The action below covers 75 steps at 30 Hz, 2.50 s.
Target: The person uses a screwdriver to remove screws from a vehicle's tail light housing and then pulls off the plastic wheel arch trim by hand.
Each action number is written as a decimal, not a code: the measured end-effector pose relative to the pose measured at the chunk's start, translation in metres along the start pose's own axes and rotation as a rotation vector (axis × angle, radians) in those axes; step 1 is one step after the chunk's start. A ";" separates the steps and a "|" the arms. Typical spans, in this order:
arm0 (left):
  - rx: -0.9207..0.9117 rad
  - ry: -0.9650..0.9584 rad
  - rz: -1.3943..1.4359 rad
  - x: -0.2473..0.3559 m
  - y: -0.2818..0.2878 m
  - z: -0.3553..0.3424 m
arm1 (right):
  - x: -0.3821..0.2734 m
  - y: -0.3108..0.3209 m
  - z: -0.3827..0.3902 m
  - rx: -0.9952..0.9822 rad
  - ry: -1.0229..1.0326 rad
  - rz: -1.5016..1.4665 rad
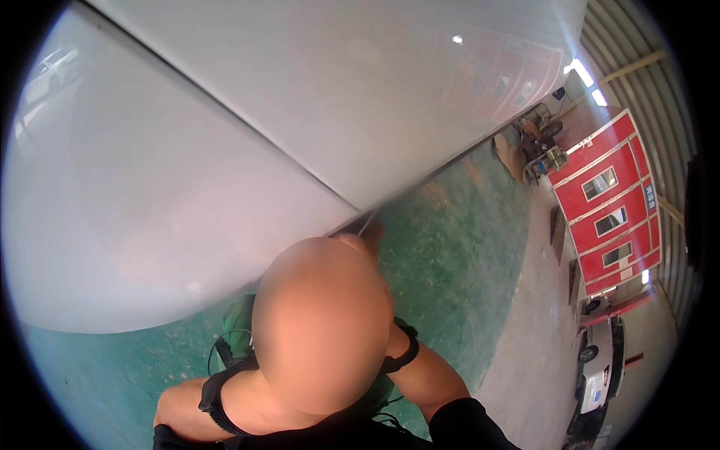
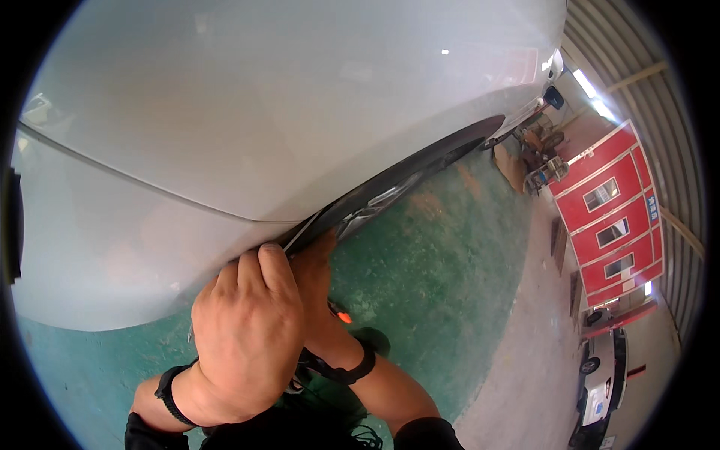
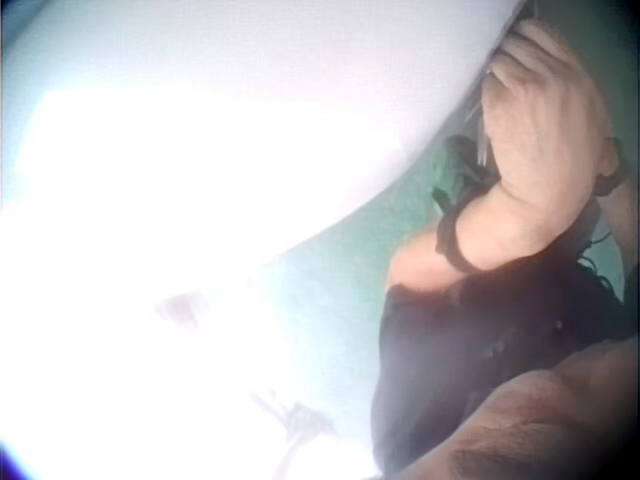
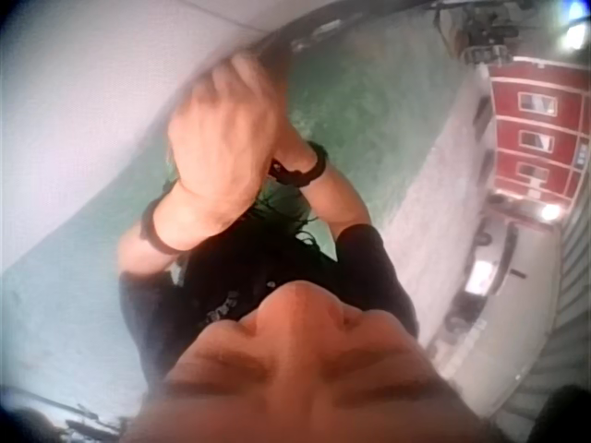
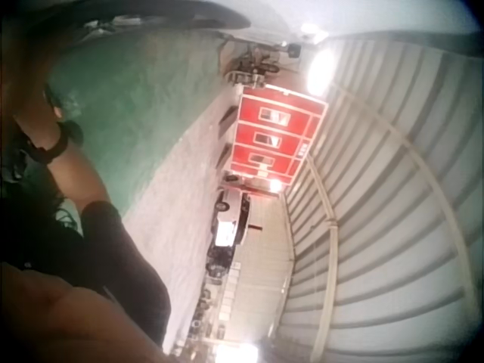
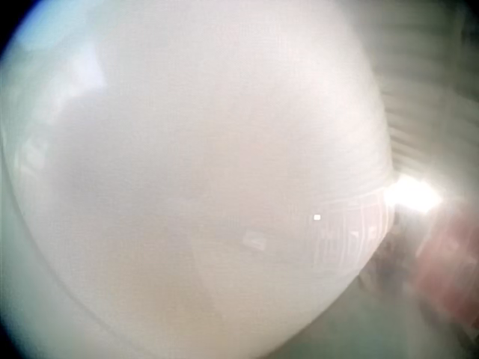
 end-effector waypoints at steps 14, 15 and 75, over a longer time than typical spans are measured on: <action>-0.073 -0.038 -0.033 -0.004 -0.004 -0.005 | -0.010 0.004 -0.004 -0.190 0.192 0.082; -0.072 -0.028 -0.064 -0.002 -0.005 -0.006 | -0.010 0.006 -0.005 -0.192 0.162 0.028; 0.024 0.012 0.050 -0.001 0.008 -0.001 | 0.042 -0.068 0.018 -0.308 -0.329 -1.814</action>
Point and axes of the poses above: each hand's wrist, its own z-axis away from the middle knuckle, its own y-axis out of the back of the hand, x = y × z, the point moved 8 cm from there along -z, towards the middle knuckle, and after that the axes turned 10 degrees about -x, right-handed, at the moved point
